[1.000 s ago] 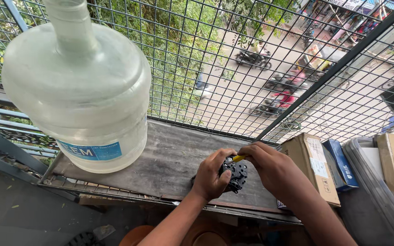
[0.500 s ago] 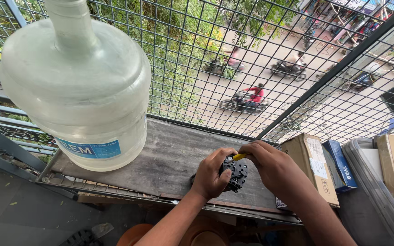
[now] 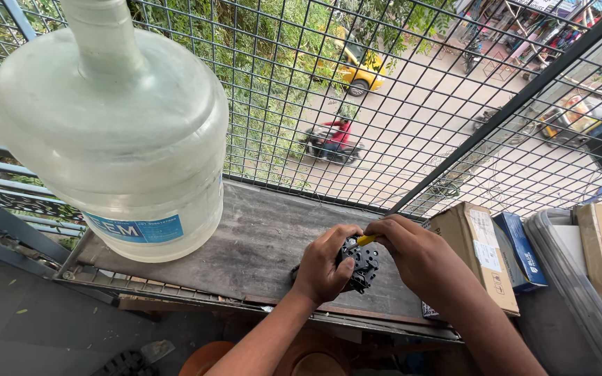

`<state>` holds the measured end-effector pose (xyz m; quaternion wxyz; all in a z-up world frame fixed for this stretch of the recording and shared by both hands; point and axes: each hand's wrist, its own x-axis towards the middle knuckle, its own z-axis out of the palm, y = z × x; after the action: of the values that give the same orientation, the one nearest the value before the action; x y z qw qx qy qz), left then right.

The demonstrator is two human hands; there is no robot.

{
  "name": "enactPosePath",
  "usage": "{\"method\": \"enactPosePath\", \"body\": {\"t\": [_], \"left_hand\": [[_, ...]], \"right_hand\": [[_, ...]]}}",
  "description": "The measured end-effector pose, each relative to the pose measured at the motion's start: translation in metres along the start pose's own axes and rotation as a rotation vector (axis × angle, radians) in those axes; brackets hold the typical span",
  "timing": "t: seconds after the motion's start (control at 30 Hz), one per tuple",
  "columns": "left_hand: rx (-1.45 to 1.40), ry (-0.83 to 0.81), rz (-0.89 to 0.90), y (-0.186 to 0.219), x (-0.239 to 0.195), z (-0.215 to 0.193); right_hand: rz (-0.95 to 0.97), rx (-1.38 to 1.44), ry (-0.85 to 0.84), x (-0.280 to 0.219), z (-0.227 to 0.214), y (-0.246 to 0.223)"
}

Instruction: The person disassembles a black printer toner cartridge on a metal shelf, removes a small internal component, and uses a yellow-handled screwdriver to adjust parts inside the cartridge. They then reassemble the cartridge and place it back on the shelf.

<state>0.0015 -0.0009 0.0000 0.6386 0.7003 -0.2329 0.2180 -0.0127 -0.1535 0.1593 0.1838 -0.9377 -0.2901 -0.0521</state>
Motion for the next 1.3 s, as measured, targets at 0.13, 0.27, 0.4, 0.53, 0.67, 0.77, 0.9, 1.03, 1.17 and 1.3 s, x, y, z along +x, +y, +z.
{"method": "enactPosePath", "body": {"t": [0.13,0.27,0.4,0.53,0.67,0.77,0.9,1.03,1.17,1.3], "left_hand": [[0.011,0.001,-0.008,-0.002,0.0,0.001],[0.027,0.005,0.017,-0.005,-0.001,0.002],[0.023,0.003,0.026,-0.004,0.001,0.002],[-0.007,-0.022,-0.021,0.001,0.001,-0.001],[0.026,-0.011,0.005,0.002,0.003,-0.001],[0.04,-0.005,0.003,0.002,0.003,0.002],[0.044,0.006,0.007,-0.001,0.003,0.002],[0.022,-0.02,-0.076,-0.001,0.002,0.001],[0.028,-0.009,-0.022,0.0,0.003,0.001],[0.013,0.006,0.018,-0.002,0.004,0.002]], "right_hand": [[-0.054,-0.004,0.007,0.0,0.0,-0.001],[-0.095,-0.037,-0.1,0.007,-0.006,0.001],[-0.071,-0.1,-0.225,0.016,-0.005,-0.002],[-0.05,-0.16,-0.275,0.025,-0.014,-0.01],[0.087,-0.29,-0.454,0.035,-0.018,-0.019],[0.109,-0.325,-0.528,0.038,-0.021,-0.016],[-0.041,-0.308,-0.49,0.043,-0.02,-0.009],[-0.006,-0.399,-0.542,0.049,-0.024,-0.012],[-0.045,-0.493,-0.59,0.055,-0.03,-0.019],[-0.038,-0.62,-0.704,0.062,-0.03,-0.022]]}}
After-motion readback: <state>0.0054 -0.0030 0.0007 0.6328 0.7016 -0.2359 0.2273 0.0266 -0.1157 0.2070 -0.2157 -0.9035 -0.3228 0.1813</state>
